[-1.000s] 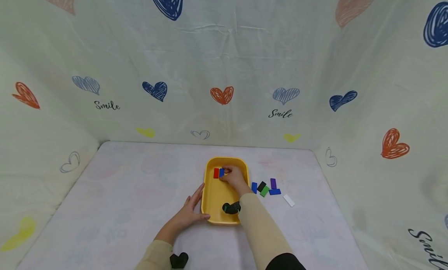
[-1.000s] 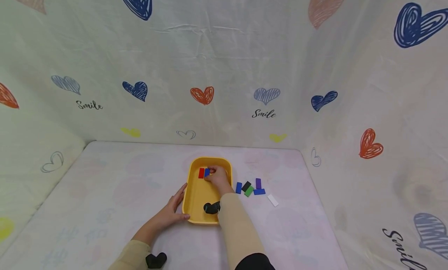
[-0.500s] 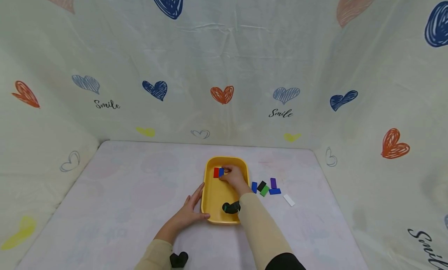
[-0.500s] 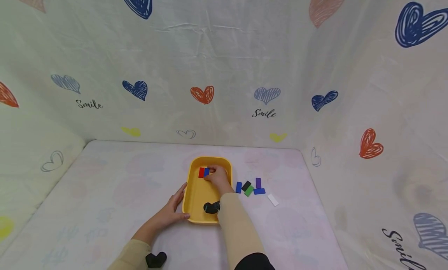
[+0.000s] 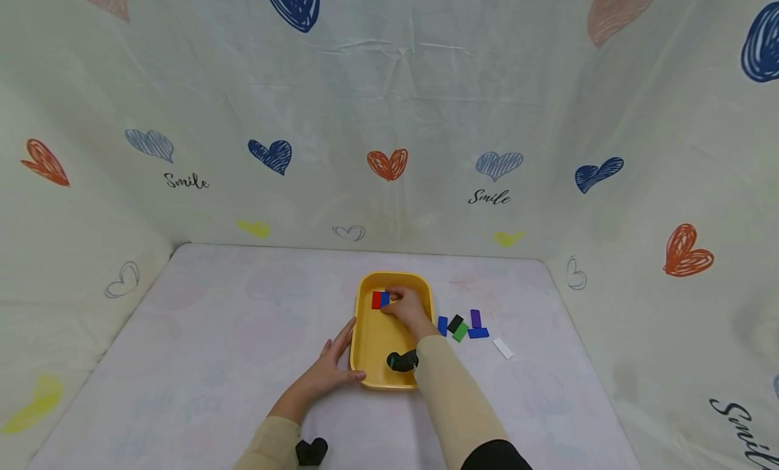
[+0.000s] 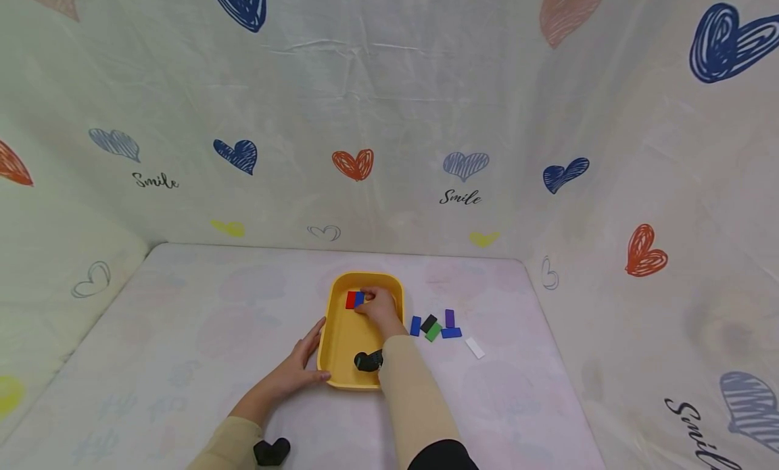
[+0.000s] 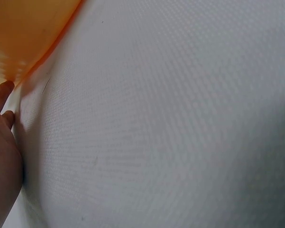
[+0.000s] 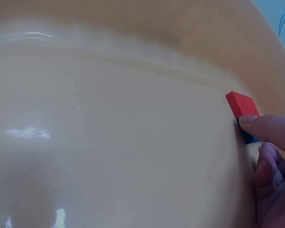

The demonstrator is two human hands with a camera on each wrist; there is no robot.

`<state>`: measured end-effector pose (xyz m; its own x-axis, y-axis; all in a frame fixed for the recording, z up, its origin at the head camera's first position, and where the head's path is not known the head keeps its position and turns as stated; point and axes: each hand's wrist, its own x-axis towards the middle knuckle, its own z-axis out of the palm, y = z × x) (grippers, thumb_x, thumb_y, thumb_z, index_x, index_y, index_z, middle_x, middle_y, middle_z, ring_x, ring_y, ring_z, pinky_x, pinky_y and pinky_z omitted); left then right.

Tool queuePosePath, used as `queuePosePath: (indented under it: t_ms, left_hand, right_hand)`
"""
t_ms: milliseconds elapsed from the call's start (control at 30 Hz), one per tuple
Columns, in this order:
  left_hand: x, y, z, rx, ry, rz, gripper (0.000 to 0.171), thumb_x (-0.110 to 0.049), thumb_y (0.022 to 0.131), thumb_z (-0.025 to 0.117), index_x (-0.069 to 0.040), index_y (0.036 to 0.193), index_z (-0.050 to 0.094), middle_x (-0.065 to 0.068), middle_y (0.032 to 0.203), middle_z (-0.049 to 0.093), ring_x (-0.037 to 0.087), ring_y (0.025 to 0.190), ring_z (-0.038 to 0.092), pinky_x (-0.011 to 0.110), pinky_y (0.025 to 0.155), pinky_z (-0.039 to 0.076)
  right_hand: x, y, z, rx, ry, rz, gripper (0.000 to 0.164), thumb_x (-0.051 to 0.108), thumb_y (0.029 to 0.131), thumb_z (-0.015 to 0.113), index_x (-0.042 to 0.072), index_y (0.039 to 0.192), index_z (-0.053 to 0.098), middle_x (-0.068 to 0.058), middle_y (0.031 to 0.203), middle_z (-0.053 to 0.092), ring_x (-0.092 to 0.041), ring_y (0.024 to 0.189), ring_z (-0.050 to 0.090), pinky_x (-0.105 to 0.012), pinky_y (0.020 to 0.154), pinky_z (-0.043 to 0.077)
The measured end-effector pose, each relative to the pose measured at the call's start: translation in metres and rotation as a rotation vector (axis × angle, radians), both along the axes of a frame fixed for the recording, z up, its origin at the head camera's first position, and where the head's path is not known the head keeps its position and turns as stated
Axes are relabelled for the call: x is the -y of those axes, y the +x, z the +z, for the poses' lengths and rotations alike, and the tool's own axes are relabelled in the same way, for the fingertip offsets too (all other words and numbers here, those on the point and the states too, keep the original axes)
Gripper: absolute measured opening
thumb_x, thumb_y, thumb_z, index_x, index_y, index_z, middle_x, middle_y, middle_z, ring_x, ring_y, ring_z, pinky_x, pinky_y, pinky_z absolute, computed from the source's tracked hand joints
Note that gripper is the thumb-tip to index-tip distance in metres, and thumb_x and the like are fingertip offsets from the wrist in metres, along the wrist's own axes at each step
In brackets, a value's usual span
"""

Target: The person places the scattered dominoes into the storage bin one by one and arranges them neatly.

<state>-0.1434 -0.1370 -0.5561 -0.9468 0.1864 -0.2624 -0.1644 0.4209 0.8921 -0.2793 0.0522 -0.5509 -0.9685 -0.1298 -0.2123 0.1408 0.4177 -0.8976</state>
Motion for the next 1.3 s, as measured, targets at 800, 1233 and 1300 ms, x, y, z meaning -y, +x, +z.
queuePosePath:
  t_ms: [800,1233,1300]
  left_hand:
    - [0.0,0.0,-0.001,-0.01,-0.011,-0.009,0.108,-0.038,0.073,0.085,-0.036,0.156,0.015,0.01,0.157,0.03,0.038,0.147,-0.006,0.058,0.115,-0.006]
    - [-0.002,-0.001,-0.001,0.004,-0.021,0.021,0.11,-0.038,0.071,0.086,-0.035,0.156,0.017,0.012,0.156,0.03,0.04,0.146,-0.007,0.062,0.113,-0.005]
    - [-0.004,-0.001,0.0,0.01,-0.024,0.026,0.11,-0.037,0.07,0.086,-0.035,0.156,0.017,0.012,0.156,0.03,0.041,0.146,-0.007,0.063,0.112,-0.005]
  right_hand:
    - [-0.003,0.001,0.017,-0.014,-0.023,-0.003,0.043,0.002,0.083,0.076,0.002,0.123,0.064,-0.009,0.1,0.056,-0.021,0.085,0.054,-0.026,0.072,0.053]
    - [-0.025,0.028,0.053,-0.178,-0.084,0.01,0.041,0.007,0.085,0.075,0.006,0.124,0.066,-0.015,0.11,0.062,-0.02,0.082,0.054,-0.024,0.067,0.048]
    - [-0.03,0.034,0.058,-0.194,-0.114,0.016,0.041,0.006,0.084,0.075,0.005,0.125,0.065,-0.018,0.111,0.061,-0.02,0.083,0.055,-0.024,0.067,0.049]
